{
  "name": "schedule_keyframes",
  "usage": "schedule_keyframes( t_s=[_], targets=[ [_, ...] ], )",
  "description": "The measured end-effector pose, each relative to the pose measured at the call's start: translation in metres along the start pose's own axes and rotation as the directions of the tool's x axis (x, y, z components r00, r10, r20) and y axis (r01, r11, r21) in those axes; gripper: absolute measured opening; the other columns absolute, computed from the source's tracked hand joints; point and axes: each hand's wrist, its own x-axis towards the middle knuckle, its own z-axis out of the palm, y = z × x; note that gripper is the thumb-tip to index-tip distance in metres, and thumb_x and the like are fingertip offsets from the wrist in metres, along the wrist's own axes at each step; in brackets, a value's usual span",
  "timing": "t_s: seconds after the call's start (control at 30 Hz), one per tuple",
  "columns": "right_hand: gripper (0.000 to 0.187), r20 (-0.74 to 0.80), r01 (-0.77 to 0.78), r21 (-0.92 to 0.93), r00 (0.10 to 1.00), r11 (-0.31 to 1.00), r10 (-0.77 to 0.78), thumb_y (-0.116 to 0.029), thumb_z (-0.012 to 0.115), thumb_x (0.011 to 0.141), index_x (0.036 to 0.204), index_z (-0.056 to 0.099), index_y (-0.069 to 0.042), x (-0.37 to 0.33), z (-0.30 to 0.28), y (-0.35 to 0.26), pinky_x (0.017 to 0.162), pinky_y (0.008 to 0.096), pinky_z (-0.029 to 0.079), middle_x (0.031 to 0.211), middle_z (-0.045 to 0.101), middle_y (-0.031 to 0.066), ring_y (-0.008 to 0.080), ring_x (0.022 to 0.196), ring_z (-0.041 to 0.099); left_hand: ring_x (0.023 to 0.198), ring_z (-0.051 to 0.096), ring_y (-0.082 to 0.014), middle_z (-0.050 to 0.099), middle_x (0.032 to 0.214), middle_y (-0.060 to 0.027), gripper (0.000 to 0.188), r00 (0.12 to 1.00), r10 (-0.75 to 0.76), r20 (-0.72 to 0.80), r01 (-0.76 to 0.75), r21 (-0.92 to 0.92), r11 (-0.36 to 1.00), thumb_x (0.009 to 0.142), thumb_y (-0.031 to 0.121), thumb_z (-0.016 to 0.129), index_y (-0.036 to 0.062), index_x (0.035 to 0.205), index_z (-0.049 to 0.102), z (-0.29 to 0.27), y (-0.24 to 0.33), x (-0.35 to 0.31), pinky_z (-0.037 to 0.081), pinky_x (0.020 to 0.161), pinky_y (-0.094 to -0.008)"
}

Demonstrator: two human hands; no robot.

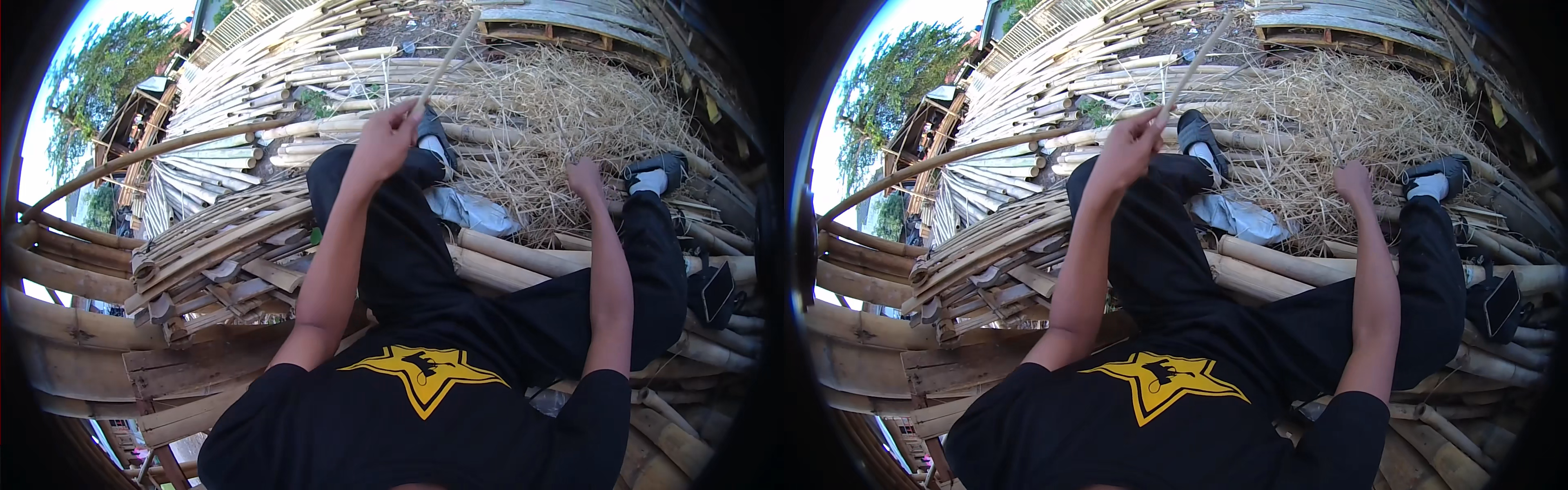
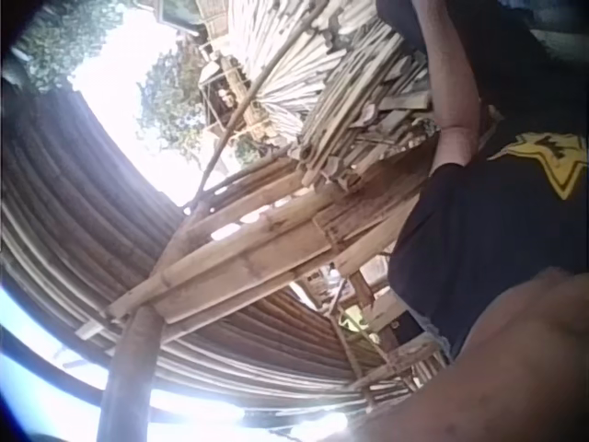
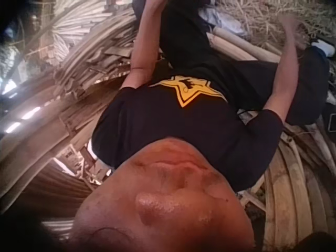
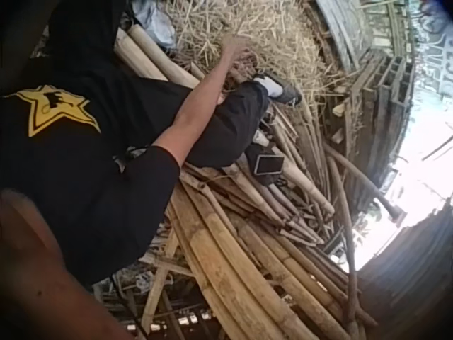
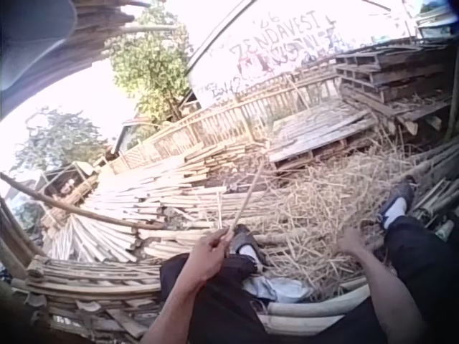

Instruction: The person scrapes and shapes thin bamboo sticks using a knife.

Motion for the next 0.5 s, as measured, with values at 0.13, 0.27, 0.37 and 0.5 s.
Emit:
schedule_keyframes(
  t_s=[0.13, 0.27, 0.37, 0.5],
  targets=[
    [0.043, -0.011, 0.086, 0.067, 0.996, 0.994, -0.086, -0.029, 0.052, 0.079, 0.089, 0.06, 0.012, -0.025, -0.004, -0.018, 0.082, 0.0477, 0.046, 0.095, 0.06, 0.0346, 0.0459, 0.094, 0.059, 0.09, 0.065, -0.0309, 0.065, 0.09, -0.0236, 0.054, 0.916, 0.197, -0.349, 0.139, 0.737, 0.662, 0.088, 0.043, 0.056, 0.0034, 0.124, 0.055, -0.123, -0.029, 0.177, 0.049, 0.075, -0.042],
    [0.043, -0.073, 0.147, 0.074, 0.987, 0.986, -0.142, -0.031, 0.055, 0.08, 0.079, 0.06, 0.012, -0.013, 0.006, -0.009, 0.076, 0.048, 0.047, 0.082, 0.061, 0.0333, 0.0458, 0.085, 0.061, 0.112, 0.055, -0.0376, 0.058, 0.117, -0.025, 0.065, 0.778, 0.479, -0.407, 0.027, 0.784, 0.621, 0.08, 0.057, 0.058, 0.0096, 0.124, 0.057, -0.158, 0.018, 0.191, 0.038, 0.095, -0.0488],
    [0.039, 0.004, 0.082, 0.175, 0.996, 0.981, -0.084, -0.029, 0.055, 0.082, 0.079, 0.063, 0.009, -0.019, -0.009, -0.024, 0.076, 0.0472, 0.048, 0.08, 0.062, 0.0302, 0.0437, 0.083, 0.062, 0.097, 0.065, -0.0273, 0.067, 0.098, -0.0169, 0.059, 0.85, 0.329, -0.412, -0.007, 0.615, 0.788, 0.08, 0.056, 0.061, 0.0113, 0.118, 0.063, -0.164, 0.009, 0.171, 0.05, 0.082, -0.0359],
    [0.047, -0.084, 0.189, 0.059, 0.979, 0.98, -0.184, -0.036, 0.054, 0.086, 0.072, 0.061, 0.008, -0.027, 0.002, -0.022, 0.068, 0.0482, 0.045, 0.069, 0.061, 0.0281, 0.0415, 0.073, 0.062, 0.076, 0.067, -0.0179, 0.069, 0.085, -0.0121, 0.042, 0.808, 0.13, -0.574, -0.082, 0.11, 0.991, 0.084, 0.039, 0.064, 0.0008, 0.101, 0.068, -0.13, -0.036, 0.14, 0.051, 0.067, -0.0286]
  ],
)
